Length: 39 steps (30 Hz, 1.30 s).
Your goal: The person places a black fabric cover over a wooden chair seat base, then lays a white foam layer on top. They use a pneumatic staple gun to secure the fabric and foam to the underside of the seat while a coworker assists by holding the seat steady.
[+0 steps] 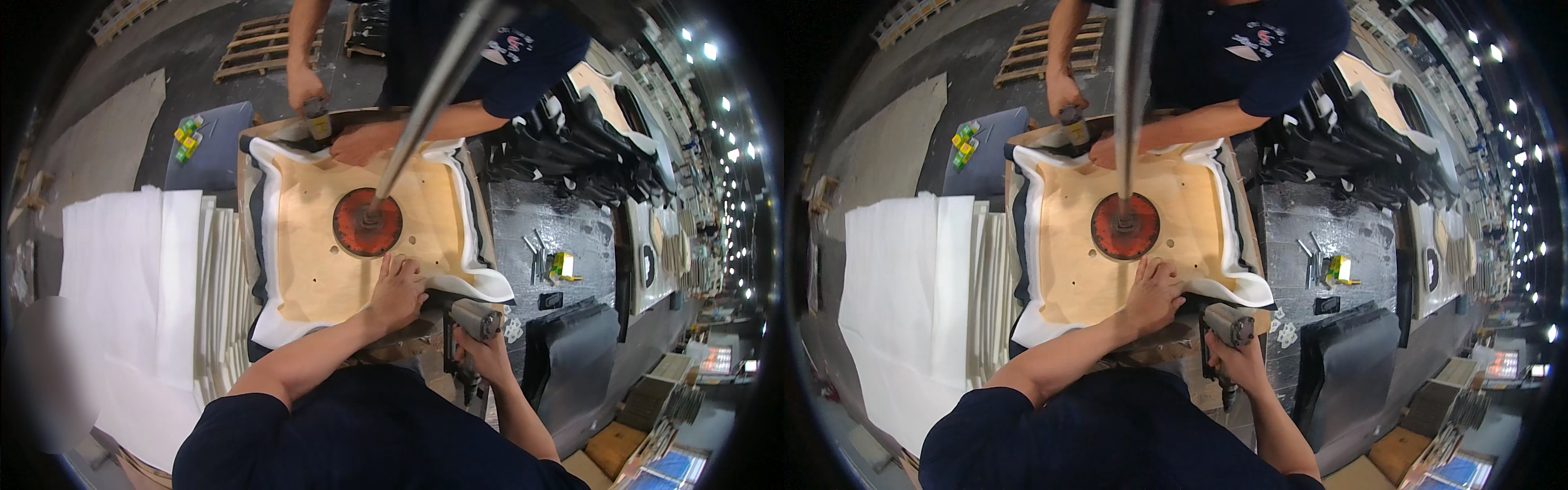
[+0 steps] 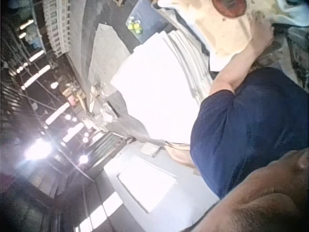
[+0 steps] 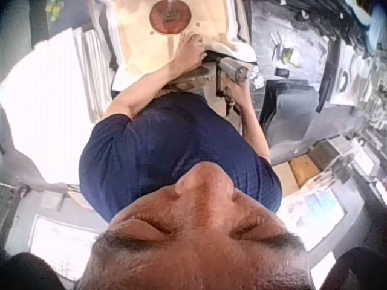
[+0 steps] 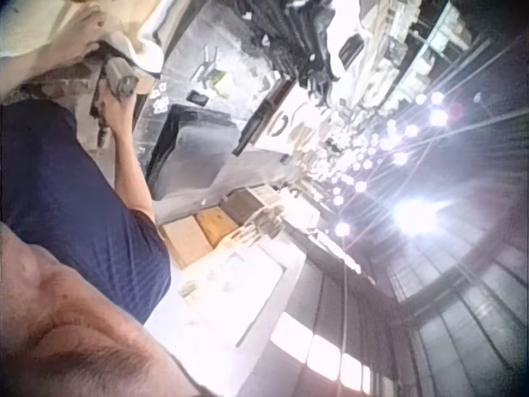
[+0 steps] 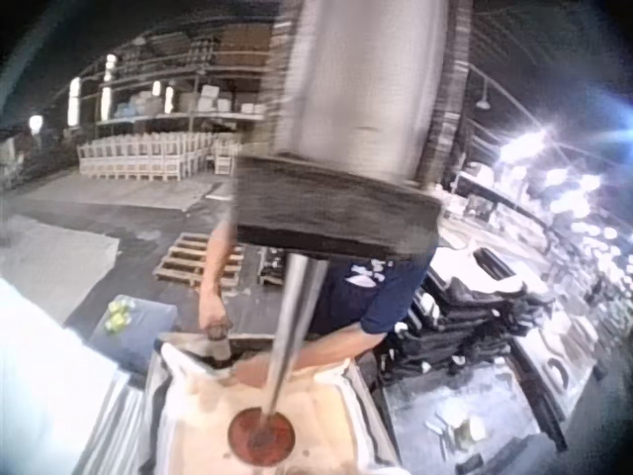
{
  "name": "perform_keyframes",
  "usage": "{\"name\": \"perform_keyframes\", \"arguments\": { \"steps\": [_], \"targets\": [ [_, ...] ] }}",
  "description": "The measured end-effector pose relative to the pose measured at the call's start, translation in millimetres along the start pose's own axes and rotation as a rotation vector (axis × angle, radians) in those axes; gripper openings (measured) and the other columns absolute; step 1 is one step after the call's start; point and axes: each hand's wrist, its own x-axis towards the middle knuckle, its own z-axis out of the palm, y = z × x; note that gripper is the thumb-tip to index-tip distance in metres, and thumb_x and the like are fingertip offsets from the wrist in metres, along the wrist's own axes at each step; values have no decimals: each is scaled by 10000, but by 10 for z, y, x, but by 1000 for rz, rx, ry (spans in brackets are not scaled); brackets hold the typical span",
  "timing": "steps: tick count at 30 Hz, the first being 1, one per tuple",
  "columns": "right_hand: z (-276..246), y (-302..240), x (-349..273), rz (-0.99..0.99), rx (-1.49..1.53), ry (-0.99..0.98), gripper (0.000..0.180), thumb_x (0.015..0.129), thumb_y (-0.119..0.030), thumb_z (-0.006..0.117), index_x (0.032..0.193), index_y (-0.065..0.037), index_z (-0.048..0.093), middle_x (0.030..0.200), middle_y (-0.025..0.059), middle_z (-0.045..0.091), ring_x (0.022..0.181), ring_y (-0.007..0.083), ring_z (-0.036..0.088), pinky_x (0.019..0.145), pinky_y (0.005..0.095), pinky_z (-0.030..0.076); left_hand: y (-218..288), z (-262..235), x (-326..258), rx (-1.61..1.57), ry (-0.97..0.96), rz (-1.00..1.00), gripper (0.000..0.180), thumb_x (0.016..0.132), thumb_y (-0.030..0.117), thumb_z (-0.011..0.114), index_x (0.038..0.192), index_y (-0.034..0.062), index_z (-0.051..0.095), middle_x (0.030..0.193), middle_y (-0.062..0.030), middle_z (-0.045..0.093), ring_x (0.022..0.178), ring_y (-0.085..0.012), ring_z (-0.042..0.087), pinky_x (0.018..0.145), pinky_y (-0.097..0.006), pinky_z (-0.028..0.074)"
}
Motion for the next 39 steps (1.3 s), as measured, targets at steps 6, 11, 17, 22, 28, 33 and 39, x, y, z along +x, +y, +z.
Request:
{"name": "perform_keyframes", "arguments": {
  "steps": [6,11,17,22,28,33,39],
  "targets": [
    [108,-185,344,90,-77,-97,218,1050,-147,760,1195,5,698,797,18,683,584,118,631,524,296,503,-48,45,11,-112,77,-42,238,877,212,812,1084,98,792,1259,-118,555,1357,-346,484,1304,-631,258],
    [237,-329,515,138,-111,-59,218,1037,-150,781,1165,3,693,815,30,678,561,125,623,485,297,494,-85,67,-8,-123,118,-52,186,842,215,826,954,69,798,1271,-114,560,1351,-339,489,1298,-585,288],
    [212,-226,673,184,-195,-35,249,1011,-163,816,1141,10,693,839,47,686,521,139,620,445,304,476,-109,59,3,-172,111,-64,179,829,209,821,886,42,795,1291,-112,561,1370,-336,472,1290,-571,295],
    [296,-268,698,187,-263,-20,258,1011,-164,811,1156,18,699,831,42,677,506,141,610,443,308,469,-111,64,-1,-113,86,-86,197,839,227,796,914,46,807,1289,-111,561,1385,-333,457,1309,-562,279],
    [318,-344,666,163,-421,-53,271,1017,-168,784,1191,24,703,817,51,675,499,144,596,447,337,461,-93,70,0,-94,80,-76,218,848,240,779,943,50,828,1286,-108,562,1394,-333,447,1319,-555,272],
    [313,-322,686,87,-454,-59,278,1009,-198,798,1162,14,705,760,45,671,496,147,599,453,345,463,-63,53,15,-86,102,-53,204,826,226,759,901,48,825,1289,-123,575,1387,-355,443,1295,-560,286],
    [328,-346,738,176,-383,-54,275,988,-246,841,1078,-24,706,735,28,664,511,131,604,452,314,486,79,-535,-218,-151,69,-184,165,916,217,760,927,53,779,1114,-147,676,1178,-382,623,1038,-525,501]
  ]
}}
